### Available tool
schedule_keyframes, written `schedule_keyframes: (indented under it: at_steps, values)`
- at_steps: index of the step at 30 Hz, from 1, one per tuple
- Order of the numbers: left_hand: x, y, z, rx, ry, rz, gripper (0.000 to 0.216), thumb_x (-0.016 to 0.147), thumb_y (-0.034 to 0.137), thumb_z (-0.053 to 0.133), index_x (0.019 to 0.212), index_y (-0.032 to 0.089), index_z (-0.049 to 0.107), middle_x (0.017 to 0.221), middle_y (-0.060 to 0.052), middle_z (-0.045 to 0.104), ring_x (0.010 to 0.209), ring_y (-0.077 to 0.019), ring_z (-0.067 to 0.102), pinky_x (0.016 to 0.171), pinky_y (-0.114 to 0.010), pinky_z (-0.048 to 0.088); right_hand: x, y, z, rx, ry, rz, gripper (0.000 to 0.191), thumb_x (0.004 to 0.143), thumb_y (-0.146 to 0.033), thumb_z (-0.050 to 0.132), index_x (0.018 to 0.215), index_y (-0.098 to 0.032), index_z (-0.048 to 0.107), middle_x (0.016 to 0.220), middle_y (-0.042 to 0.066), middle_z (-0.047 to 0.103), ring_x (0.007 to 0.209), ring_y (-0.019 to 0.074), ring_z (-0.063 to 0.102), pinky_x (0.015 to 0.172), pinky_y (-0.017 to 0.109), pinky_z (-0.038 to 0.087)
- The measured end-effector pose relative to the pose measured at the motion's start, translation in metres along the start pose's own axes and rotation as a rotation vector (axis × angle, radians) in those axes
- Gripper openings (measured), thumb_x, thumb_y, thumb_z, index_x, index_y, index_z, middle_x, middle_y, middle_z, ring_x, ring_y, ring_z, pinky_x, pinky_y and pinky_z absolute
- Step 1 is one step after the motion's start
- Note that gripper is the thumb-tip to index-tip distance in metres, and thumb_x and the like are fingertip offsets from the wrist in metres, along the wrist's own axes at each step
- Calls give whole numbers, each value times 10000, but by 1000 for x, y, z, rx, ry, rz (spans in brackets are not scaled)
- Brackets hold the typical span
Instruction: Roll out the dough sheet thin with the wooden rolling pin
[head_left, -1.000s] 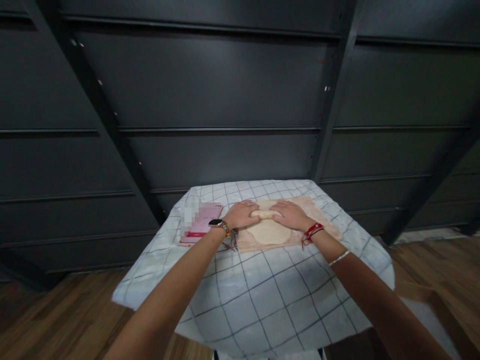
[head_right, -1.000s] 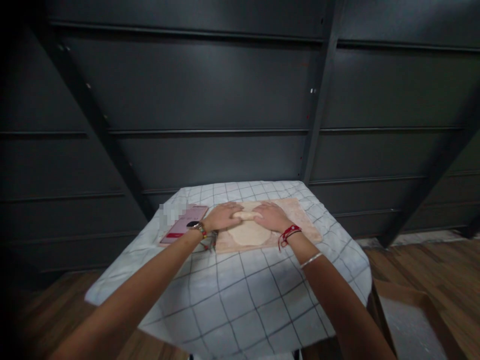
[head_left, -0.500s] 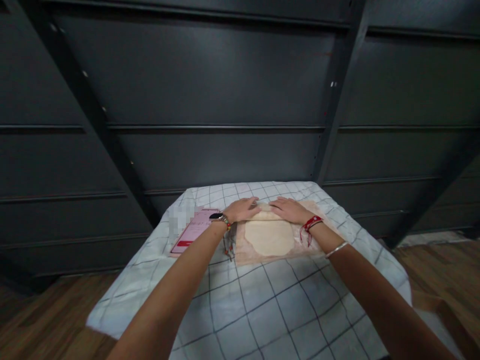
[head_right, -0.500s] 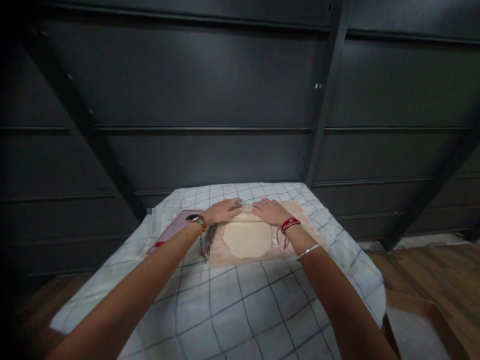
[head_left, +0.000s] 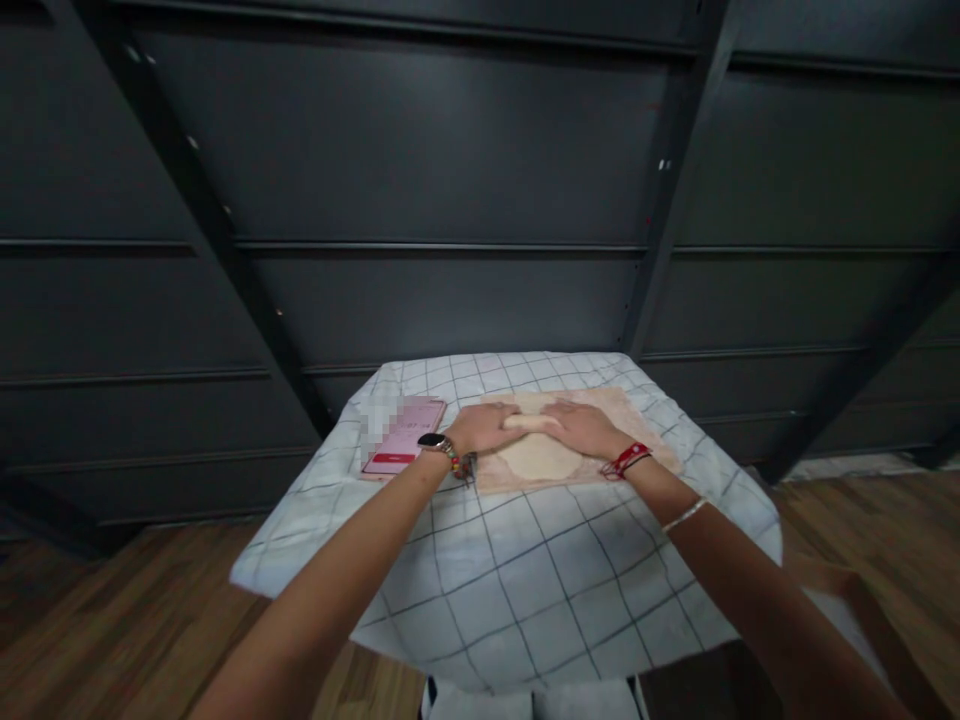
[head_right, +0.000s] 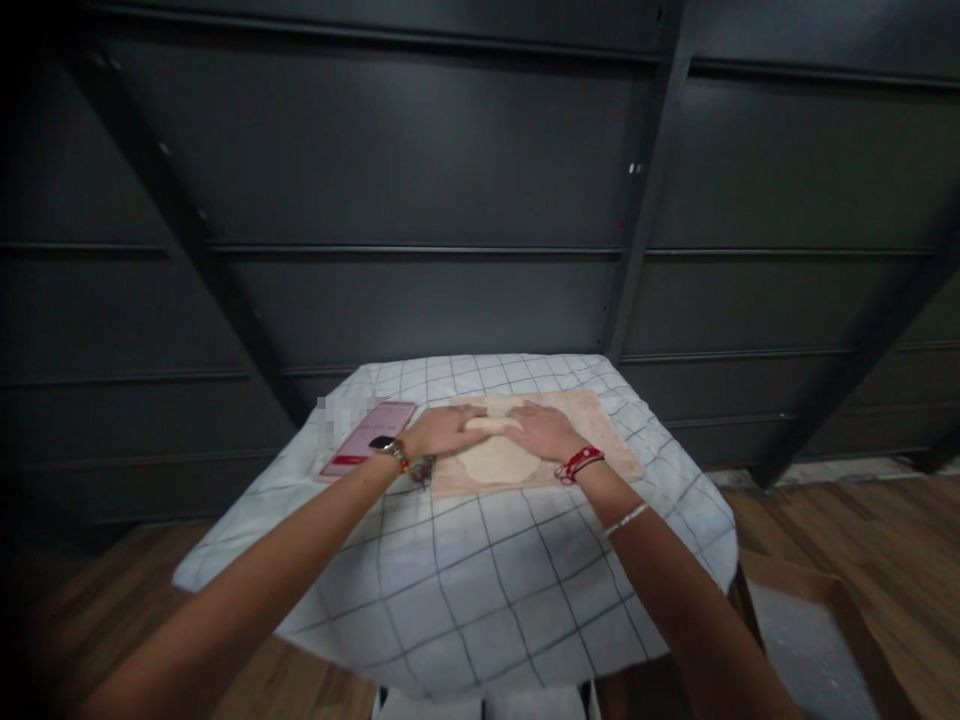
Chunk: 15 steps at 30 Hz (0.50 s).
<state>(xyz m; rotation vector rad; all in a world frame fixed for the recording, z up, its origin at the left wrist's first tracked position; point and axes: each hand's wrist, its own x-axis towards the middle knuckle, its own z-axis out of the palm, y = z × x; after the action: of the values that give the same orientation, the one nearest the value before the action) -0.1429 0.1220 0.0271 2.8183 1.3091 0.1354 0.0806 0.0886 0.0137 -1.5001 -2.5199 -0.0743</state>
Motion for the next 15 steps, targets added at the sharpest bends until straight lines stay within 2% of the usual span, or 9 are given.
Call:
schedule_keyframes:
  at_steps: [4,8,12,15]
  values:
    - [-32,18,6,78,77,13,567,892,561,398,1318,203,505,1157,-102,648,1049,-277,597,856,-354,440,-30,-18,-2,27,37,16,463,966,-420,357,1319,-177,534,1314,110,582,1192,242,532,993,376,388]
    - [-45,22,12,111,151,36,586,903,535,413,1361,172,457,1194,-129,620,1094,-282,568,917,-379,413,-42,-24,1,47,52,3,508,966,-408,358,1378,-132,470,1398,136,501,1278,249,447,1045,412,326]
    - [-26,12,16,120,212,27,455,964,474,327,1291,220,515,1254,-86,598,1140,-241,543,939,-357,399,-25,-19,5,-16,48,24,520,949,-459,392,1356,-149,480,1402,149,486,1307,279,396,1040,471,304]
    - [0,4,15,140,249,-83,439,977,464,294,1243,218,543,1217,-83,618,1101,-230,564,918,-352,408,-2,-9,7,-75,52,87,516,953,-514,353,1313,-182,516,1403,141,486,1315,300,373,1029,520,290]
